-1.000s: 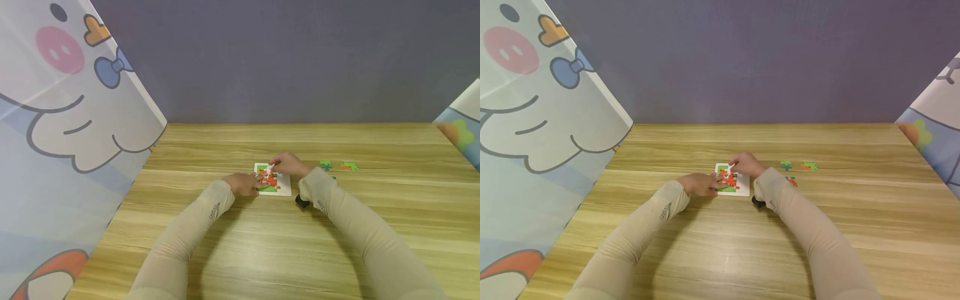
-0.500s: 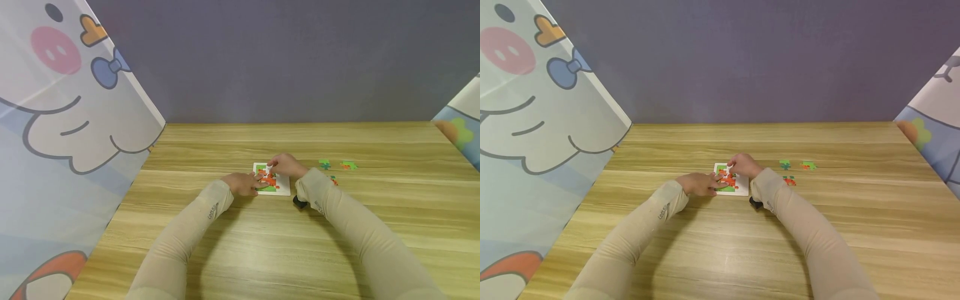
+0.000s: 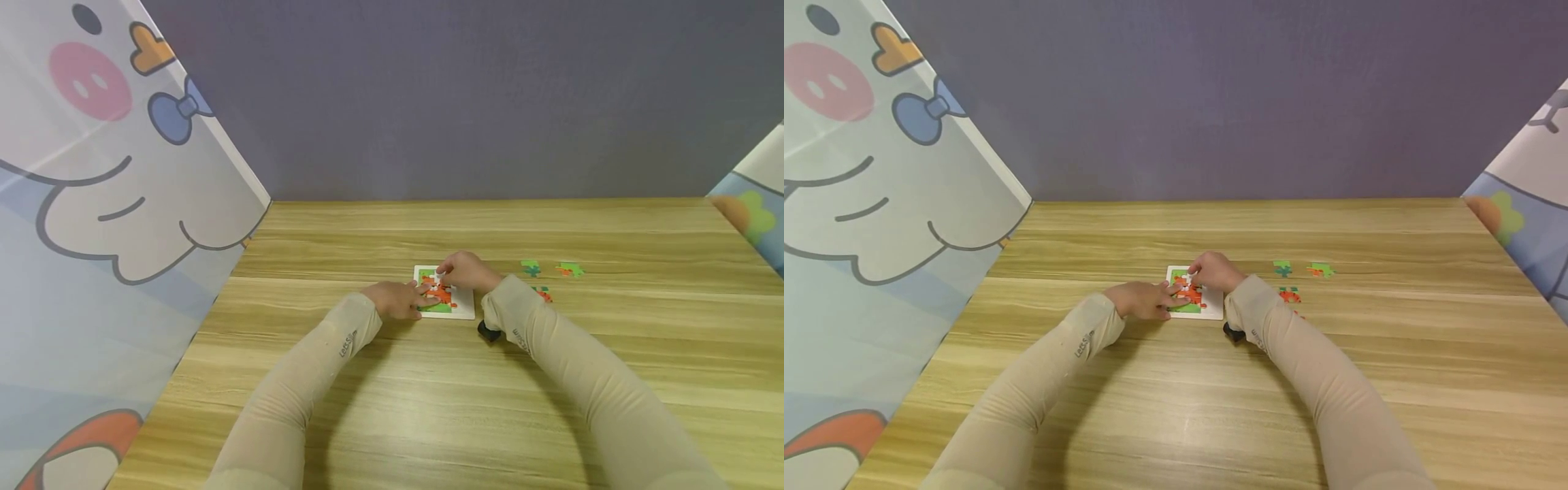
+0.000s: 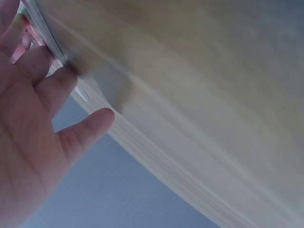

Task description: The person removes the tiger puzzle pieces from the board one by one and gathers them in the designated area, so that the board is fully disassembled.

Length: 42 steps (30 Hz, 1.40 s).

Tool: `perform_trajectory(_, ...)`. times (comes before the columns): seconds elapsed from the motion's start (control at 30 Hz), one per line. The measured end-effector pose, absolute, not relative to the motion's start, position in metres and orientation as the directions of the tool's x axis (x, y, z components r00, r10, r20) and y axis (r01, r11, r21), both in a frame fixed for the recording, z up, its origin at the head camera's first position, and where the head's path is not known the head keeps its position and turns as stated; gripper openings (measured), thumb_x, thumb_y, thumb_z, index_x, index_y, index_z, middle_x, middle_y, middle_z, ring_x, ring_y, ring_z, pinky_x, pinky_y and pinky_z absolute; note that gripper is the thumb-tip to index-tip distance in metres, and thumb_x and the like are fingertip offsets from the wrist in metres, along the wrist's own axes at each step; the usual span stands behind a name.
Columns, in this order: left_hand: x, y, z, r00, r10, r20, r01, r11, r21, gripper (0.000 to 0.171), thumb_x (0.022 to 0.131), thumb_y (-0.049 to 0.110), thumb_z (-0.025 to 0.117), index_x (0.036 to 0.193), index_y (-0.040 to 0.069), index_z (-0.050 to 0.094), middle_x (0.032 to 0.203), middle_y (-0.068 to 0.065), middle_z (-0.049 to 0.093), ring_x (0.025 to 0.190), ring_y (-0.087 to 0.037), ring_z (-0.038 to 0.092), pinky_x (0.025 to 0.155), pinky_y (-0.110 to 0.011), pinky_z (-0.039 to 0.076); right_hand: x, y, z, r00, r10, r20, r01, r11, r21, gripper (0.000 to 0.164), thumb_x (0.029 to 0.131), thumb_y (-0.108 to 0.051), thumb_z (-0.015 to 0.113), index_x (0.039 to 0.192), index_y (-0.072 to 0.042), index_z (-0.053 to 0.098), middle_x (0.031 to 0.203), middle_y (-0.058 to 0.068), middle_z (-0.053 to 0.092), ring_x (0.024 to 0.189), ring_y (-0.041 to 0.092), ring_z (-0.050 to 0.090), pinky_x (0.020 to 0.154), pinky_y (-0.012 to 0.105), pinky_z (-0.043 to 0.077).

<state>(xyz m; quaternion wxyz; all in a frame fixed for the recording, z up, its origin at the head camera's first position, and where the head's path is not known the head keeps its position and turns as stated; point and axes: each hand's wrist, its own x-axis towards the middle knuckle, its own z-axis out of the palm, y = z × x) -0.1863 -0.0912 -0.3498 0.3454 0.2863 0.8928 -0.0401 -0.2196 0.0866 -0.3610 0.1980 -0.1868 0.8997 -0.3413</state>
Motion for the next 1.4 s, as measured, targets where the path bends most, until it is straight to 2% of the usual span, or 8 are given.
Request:
perform_trajectory(0.13, -0.1859, -0.0915, -0.3488, -0.594, 0.492, -0.637, 0.548, 0.827, 0.128, 0.056, 0.101, 0.035, 0.045, 0.151, 0.039, 0.020, 0.160, 0.008, 0.002, 0.146, -0.023, 0.007, 0.078, -0.030, 0.047, -0.2187, 0.0862, -0.3599, -0.852, -0.470, -0.228, -0.203, 0.700, -0.685, 0.031, 0.085, -0.002, 0.061, 0.114, 0.009, 0.065, 0.111, 0.021, 0.066, 0.080, 0.019, 0.061, 0.073, 0.029, 0.052)
perform_trajectory(0.33, -0.1853, -0.0912, -0.3475, -0.584, 0.507, -0.634, 0.571, 0.812, 0.123, 0.056, 0.102, 0.033, 0.045, 0.152, 0.036, 0.020, 0.160, 0.005, 0.002, 0.145, -0.026, 0.008, 0.086, -0.033, 0.047, -0.2197, 0.0855, -0.3623, -0.848, -0.479, -0.229, -0.206, 0.694, -0.690, 0.033, 0.084, -0.002, 0.061, 0.114, 0.010, 0.064, 0.113, 0.022, 0.066, 0.084, 0.020, 0.062, 0.079, 0.034, 0.052)
perform_trajectory(0.47, -0.1857, -0.0907, -0.3480, -0.581, 0.511, -0.634, 0.573, 0.809, 0.128, 0.056, 0.102, 0.031, 0.046, 0.152, 0.036, 0.020, 0.160, 0.004, 0.003, 0.145, -0.026, 0.008, 0.081, -0.031, 0.048, -0.2202, 0.0844, -0.3633, -0.848, -0.479, -0.227, -0.209, 0.695, -0.688, 0.035, 0.082, 0.000, 0.060, 0.115, 0.012, 0.063, 0.110, 0.022, 0.067, 0.075, 0.016, 0.060, 0.077, 0.032, 0.052)
perform_trajectory(0.63, -0.1866, -0.0896, -0.3489, -0.585, 0.499, -0.639, 0.561, 0.818, 0.126, 0.056, 0.102, 0.033, 0.045, 0.151, 0.036, 0.020, 0.160, 0.006, 0.002, 0.146, -0.024, 0.007, 0.066, -0.027, 0.045, -0.2201, 0.0831, -0.3627, -0.858, -0.449, -0.250, -0.180, 0.718, -0.673, 0.031, 0.085, 0.000, 0.060, 0.113, 0.011, 0.065, 0.103, 0.019, 0.069, 0.072, 0.015, 0.059, 0.070, 0.029, 0.051)
perform_trajectory(0.73, -0.1871, -0.0889, -0.3485, -0.590, 0.488, -0.644, 0.552, 0.825, 0.120, 0.056, 0.101, 0.034, 0.045, 0.151, 0.037, 0.019, 0.160, 0.008, 0.001, 0.146, -0.023, 0.006, 0.062, -0.026, 0.042, -0.2208, 0.0829, -0.3624, -0.860, -0.441, -0.257, -0.175, 0.727, -0.664, 0.029, 0.085, 0.000, 0.060, 0.112, 0.011, 0.065, 0.096, 0.017, 0.070, 0.071, 0.014, 0.059, 0.066, 0.027, 0.050)
perform_trajectory(0.93, -0.1866, -0.0882, -0.3467, -0.597, 0.480, -0.643, 0.549, 0.829, 0.109, 0.056, 0.102, 0.034, 0.045, 0.151, 0.039, 0.019, 0.160, 0.010, 0.002, 0.146, -0.021, 0.006, 0.059, -0.024, 0.039, -0.2219, 0.0825, -0.3626, -0.851, -0.449, -0.270, -0.177, 0.732, -0.658, 0.030, 0.086, 0.000, 0.060, 0.113, 0.011, 0.065, 0.095, 0.016, 0.070, 0.068, 0.013, 0.056, 0.065, 0.025, 0.048)
perform_trajectory(1.23, -0.1862, -0.0902, -0.3479, -0.579, 0.512, -0.635, 0.569, 0.811, 0.135, 0.057, 0.102, 0.030, 0.046, 0.152, 0.036, 0.019, 0.160, 0.005, 0.002, 0.145, -0.026, 0.008, 0.074, -0.030, 0.048, -0.2208, 0.0815, -0.3614, -0.843, -0.449, -0.298, -0.172, 0.748, -0.641, 0.026, 0.087, -0.002, 0.060, 0.110, 0.009, 0.067, 0.094, 0.014, 0.070, 0.072, 0.015, 0.058, 0.068, 0.027, 0.050)
perform_trajectory(1.4, -0.1861, -0.0896, -0.3494, -0.591, 0.493, -0.639, 0.555, 0.823, 0.122, 0.057, 0.101, 0.031, 0.047, 0.151, 0.038, 0.020, 0.160, 0.008, 0.002, 0.145, -0.024, 0.009, 0.060, -0.024, 0.040, -0.2204, 0.0801, -0.3609, -0.840, -0.435, -0.325, -0.144, 0.755, -0.640, 0.026, 0.087, -0.001, 0.060, 0.111, 0.008, 0.066, 0.104, 0.017, 0.069, 0.080, 0.018, 0.060, 0.072, 0.031, 0.051)
